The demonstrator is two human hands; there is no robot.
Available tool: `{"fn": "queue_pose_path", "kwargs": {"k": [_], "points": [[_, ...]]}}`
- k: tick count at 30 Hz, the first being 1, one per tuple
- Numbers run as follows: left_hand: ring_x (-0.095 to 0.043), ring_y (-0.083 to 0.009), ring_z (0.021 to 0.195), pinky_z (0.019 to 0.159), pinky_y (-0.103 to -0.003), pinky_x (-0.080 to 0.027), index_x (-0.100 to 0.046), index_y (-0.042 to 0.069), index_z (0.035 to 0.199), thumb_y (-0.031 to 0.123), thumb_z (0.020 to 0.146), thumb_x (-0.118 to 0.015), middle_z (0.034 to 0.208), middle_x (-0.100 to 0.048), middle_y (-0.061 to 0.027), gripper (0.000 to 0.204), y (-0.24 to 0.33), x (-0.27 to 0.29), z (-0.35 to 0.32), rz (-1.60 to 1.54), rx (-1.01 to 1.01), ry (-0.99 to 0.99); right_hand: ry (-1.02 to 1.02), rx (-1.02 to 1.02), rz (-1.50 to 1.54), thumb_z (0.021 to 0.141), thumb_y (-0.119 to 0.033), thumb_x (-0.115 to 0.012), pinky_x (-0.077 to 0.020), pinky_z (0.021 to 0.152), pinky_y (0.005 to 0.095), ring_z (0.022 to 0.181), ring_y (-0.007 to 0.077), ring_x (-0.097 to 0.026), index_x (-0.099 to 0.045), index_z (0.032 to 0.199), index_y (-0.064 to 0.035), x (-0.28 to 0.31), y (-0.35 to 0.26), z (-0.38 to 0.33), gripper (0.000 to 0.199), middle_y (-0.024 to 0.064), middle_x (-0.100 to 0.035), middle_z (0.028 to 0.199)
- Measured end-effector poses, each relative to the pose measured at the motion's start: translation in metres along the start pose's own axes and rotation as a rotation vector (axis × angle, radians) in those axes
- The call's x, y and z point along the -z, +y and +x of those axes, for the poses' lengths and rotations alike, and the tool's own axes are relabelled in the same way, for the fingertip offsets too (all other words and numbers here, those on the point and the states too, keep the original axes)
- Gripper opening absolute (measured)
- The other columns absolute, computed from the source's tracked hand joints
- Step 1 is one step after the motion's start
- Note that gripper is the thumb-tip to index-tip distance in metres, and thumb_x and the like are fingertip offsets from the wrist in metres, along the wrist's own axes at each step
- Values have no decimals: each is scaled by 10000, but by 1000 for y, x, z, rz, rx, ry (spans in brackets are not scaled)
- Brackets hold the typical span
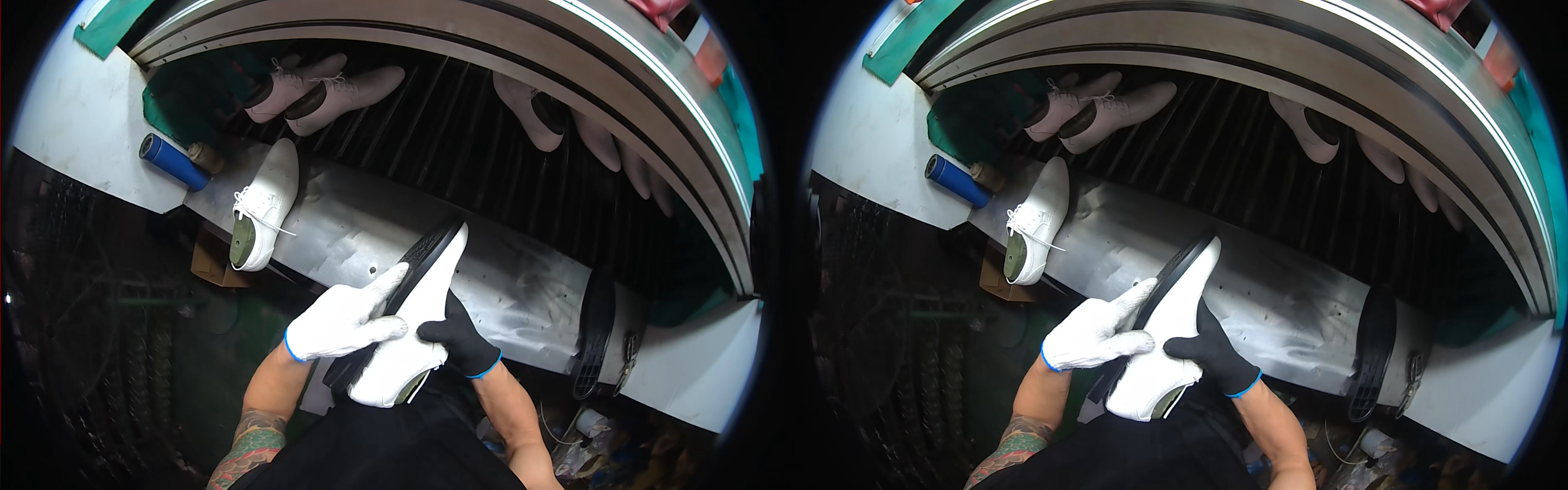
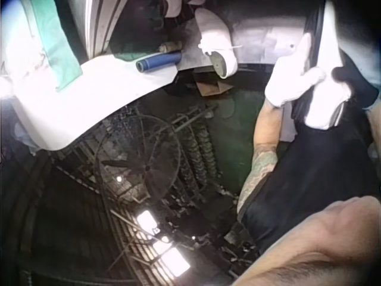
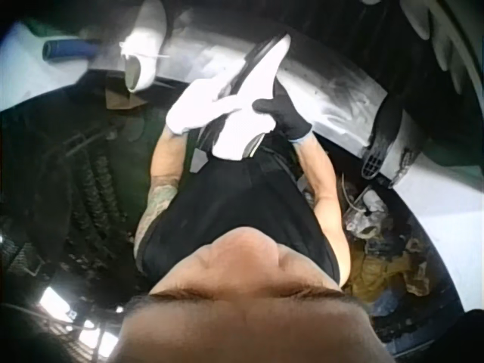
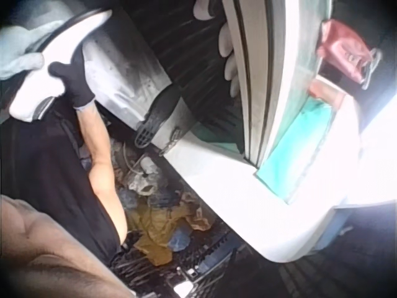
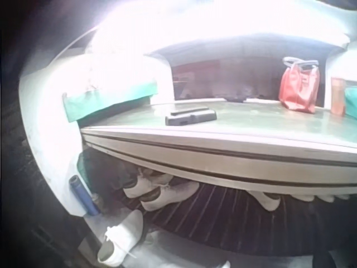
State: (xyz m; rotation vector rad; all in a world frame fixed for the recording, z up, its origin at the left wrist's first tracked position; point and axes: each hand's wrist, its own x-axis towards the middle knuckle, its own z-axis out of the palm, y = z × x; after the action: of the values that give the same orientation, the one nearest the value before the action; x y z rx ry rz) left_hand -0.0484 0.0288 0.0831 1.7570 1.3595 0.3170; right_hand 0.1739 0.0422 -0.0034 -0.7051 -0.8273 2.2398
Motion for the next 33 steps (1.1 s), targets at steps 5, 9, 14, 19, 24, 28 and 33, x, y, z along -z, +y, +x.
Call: {"fn": "queue_pose_path", "kwargs": {"k": [5, 9, 14, 19, 24, 28, 33], "points": [[-649, -317, 611, 604, -401, -504, -361, -152, 1539, 269, 997, -696, 724, -630, -188, 763, -50, -25, 2, -149, -360, 102, -144, -104, 112, 757, -218, -819, -490, 1129, 439, 1317, 304, -599, -329, 1605, -41, 9, -10, -1, 995, 162, -579, 1440], [-632, -273, 566, 575, -399, -525, -505, -175, 1422, 247, 975, -706, 767, -666, -160, 647, -5, -23, -6, 483, -534, 325, -95, -117, 122, 767, -178, -817, -476, 1144, 441, 1348, 312, -576, -277, 1629, -37, 7, -17, -2, 1028, 180, -535, 1491], [-739, -380, 900, 826, -460, -590, -483, -79, 1487, 331, 892, -800, 1026, -735, -246, 790, 26, -8, 1, 399, -171, 477, 12, 100, -307, 750, -197, -883, -373, 1211, 426, 1497, 301, -407, -107, 1684, -52, -26, -25, -1, 1223, 170, -403, 1608], [-737, -367, 1148, 1019, -421, -571, -262, -18, 1636, 263, 838, -876, 1274, -719, -258, 1045, 27, 19, -1, -230, -344, 566, 26, 104, -218, 889, -224, -823, -417, 1194, 444, 1512, 350, -409, -230, 1673, -35, -41, -21, -15, 1001, 238, -418, 1623], [-716, -372, 1162, 1004, -451, -579, -349, -64, 1545, 151, 844, -859, 1331, -660, -300, 894, 34, 28, -14, -138, -743, 848, 4, 50, 100, 1060, -218, -584, -456, 1166, 439, 1385, 341, -551, -505, 1494, 4, 5, 24, 15, 494, 187, -594, 1468], [-716, -363, 1134, 954, -446, -595, -443, -33, 1498, 173, 871, -868, 1336, -660, -292, 785, 0, 14, -24, -21, -646, 846, 45, -74, 718, 1085, -445, -486, -424, 1204, 484, 1385, 348, -561, -529, 1486, -12, 56, -12, 2, 593, 191, -580, 1499], [-725, -325, 1029, 863, -430, -600, -381, 38, 1600, 92, 747, -899, 1307, -709, -184, 999, -69, -40, -4, 107, -391, 685, 433, 381, 440, 1039, -207, -643, -538, 1069, 458, 1183, 298, -687, -623, 1366, -35, 108, -77, -3, 370, 141, -706, 1283]]}}
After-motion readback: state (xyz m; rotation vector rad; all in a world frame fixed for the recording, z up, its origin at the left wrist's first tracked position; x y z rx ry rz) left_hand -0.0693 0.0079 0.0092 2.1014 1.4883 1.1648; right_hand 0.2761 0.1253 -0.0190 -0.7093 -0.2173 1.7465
